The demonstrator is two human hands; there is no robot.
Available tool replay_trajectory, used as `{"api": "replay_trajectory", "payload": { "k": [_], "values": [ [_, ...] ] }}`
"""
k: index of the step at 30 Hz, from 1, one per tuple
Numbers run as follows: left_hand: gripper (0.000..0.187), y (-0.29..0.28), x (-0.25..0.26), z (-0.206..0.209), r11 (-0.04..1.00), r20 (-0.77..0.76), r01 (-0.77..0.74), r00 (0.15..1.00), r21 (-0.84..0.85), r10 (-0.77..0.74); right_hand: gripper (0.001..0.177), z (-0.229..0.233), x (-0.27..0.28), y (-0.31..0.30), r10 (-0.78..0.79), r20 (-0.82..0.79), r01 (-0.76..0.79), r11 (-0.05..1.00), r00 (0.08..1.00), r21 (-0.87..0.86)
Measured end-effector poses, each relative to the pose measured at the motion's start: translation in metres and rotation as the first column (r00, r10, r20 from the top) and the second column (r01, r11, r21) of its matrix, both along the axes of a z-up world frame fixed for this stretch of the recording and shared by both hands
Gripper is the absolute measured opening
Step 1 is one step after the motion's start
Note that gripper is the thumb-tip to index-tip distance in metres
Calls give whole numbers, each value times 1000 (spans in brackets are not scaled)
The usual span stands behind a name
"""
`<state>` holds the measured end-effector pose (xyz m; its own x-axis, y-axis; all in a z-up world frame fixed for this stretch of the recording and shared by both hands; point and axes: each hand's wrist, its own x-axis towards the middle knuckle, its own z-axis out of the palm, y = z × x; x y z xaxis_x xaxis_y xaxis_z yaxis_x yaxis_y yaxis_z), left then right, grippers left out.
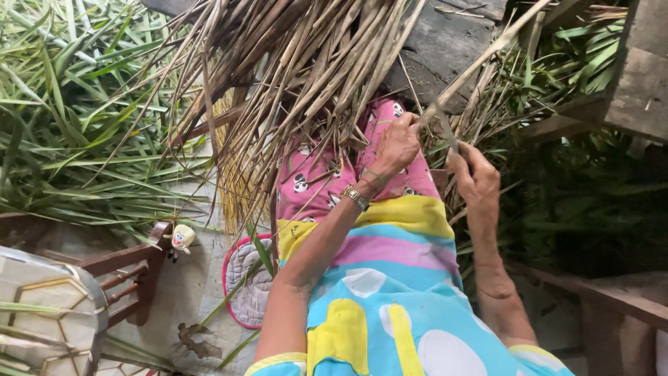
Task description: Stripping fibers from dried palm fronds using hands and a small knife.
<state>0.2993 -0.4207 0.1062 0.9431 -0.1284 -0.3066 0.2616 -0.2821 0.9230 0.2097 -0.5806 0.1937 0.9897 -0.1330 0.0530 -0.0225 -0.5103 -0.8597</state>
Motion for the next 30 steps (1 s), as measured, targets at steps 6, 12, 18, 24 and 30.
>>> {"api": "replay_trajectory", "payload": {
  "k": [6, 12, 18, 24, 30],
  "values": [
    [27, -2, -5, 25, 989, 37, 3, 999, 148, -9, 36, 25, -29, -23, 33, -68, -70, 745, 997, -663],
    [23, -3, -15, 50, 993, 240, -62, 970, 102, 36, 35, 32, -37, -25, 33, -2, -22, 614, 999, -789],
    [17, -2, -17, 52, 980, 282, -76, 959, 184, 22, 35, 31, -29, -29, 57, -33, -62, 624, 998, -779],
    [5, -15, -14, 25, 941, 450, -155, 893, 301, 3, 34, 27, -20, -29, 59, -58, -81, 592, 997, -802],
    [2, -19, -16, 28, 933, 474, -144, 880, 331, -33, 35, 26, -4, -17, 31, -37, -48, 543, 999, -838]
  ]
}}
